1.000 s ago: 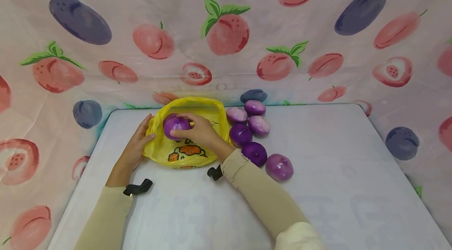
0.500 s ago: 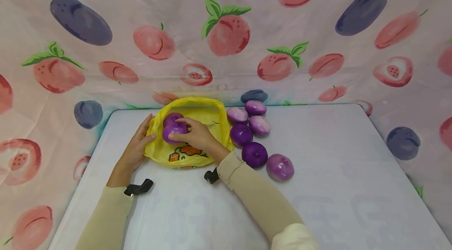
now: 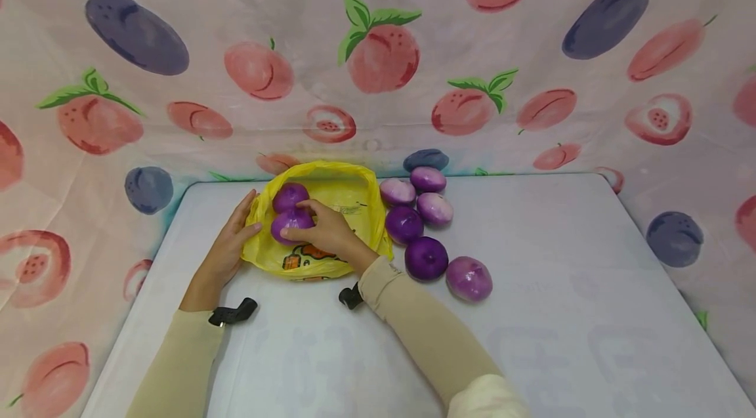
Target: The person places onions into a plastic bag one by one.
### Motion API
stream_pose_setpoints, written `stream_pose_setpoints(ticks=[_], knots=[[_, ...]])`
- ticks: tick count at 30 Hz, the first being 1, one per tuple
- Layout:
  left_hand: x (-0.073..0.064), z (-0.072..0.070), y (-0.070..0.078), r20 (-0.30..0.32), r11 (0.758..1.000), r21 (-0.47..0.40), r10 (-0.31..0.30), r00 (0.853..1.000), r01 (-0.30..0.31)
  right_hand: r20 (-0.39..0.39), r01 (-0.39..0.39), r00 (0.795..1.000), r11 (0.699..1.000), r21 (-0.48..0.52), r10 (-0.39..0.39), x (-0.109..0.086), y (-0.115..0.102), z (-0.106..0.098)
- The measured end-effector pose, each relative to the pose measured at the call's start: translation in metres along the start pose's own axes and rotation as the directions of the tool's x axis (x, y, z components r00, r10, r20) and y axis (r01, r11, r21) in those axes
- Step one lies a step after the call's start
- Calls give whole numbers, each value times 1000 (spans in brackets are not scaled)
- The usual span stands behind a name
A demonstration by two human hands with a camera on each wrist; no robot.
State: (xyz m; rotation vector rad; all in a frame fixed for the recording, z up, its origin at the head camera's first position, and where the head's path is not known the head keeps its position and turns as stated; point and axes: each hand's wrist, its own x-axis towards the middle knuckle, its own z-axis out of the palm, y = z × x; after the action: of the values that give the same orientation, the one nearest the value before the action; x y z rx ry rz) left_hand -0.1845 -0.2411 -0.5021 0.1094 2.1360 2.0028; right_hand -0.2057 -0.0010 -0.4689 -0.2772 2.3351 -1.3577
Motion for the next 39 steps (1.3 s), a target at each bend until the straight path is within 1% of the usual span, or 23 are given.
stream_pose_setpoints(ticks=[3,7,14,19,26,32,35,39], knots=[[1,0,0,1,1000,-11,3,1000,-3,-7,-3,1000,999,-51,3,1,1,0],[2,0,-1,4,1000,-26,5,1000,-5,-16,0,1000,996,-86,-2,2,0,-1],[2,-1,-1,-1,1000,-3,5,1000,-5,-6,86,996,983,-162,-89,1,2,1],[2,-1,0,-3,1000,5,2,1000,-2,-13,115,993,973,-200,-120,3,2,2],[2,0,0,-3,1000,16,-7,1000,7,-18,123,991,962,-245,-131,6,1,2],[2,0,0,-6,999,33,1,1000,-1,-19,131,990,954,-269,-142,6,1,3],[3,-1,0,-6,999,38,0,1000,1,-20,131,990,955,-268,-141,6,0,4],[3,-1,-1,-3,1000,26,-1,1000,1,-21,111,993,960,-257,-120,5,0,5]])
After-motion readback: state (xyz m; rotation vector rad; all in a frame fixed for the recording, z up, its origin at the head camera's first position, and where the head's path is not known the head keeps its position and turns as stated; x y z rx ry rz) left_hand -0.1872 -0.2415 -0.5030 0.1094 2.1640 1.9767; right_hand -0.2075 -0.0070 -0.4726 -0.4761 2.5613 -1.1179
